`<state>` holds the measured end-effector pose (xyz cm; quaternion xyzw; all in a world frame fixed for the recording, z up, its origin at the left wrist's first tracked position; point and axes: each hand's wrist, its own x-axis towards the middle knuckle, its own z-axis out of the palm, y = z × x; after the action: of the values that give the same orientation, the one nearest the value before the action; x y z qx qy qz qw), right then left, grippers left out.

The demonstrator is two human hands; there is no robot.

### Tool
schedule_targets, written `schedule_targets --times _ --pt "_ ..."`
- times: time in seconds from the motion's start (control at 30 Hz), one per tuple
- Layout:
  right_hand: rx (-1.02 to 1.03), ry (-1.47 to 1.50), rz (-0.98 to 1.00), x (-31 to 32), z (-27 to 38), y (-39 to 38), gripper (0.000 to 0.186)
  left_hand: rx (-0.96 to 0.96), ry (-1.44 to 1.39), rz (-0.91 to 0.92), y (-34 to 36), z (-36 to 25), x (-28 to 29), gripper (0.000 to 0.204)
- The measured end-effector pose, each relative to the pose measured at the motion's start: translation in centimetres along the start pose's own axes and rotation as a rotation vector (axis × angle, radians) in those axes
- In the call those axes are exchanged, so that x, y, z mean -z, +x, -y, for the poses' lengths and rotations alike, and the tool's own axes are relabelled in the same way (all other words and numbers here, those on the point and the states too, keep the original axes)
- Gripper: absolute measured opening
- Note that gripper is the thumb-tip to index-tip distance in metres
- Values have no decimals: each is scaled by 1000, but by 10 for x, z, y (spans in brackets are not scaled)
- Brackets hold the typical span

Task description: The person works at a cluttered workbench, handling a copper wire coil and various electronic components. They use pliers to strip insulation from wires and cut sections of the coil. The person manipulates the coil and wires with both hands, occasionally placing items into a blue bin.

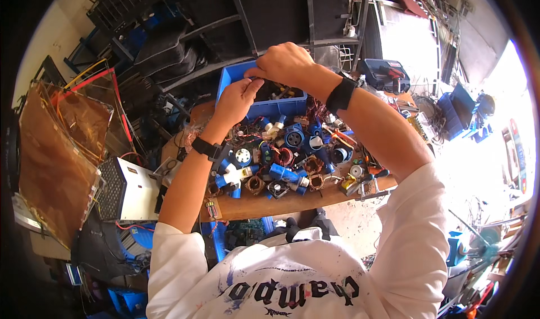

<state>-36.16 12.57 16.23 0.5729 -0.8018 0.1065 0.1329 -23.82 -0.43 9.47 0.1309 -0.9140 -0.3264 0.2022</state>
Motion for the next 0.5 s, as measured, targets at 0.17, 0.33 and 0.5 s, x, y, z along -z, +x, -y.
schedule_targets --times 0.17,0.33,0.5 --pt "17 52 -24 5 1 2 53 -96 -15 -193 -8 -15 7 36" --pt "-22 123 6 11 0 4 60 -143 -175 -270 -6 -14 2 32" --pt "-26 132 20 6 -6 8 60 -81 -259 -54 10 -1 11 29"
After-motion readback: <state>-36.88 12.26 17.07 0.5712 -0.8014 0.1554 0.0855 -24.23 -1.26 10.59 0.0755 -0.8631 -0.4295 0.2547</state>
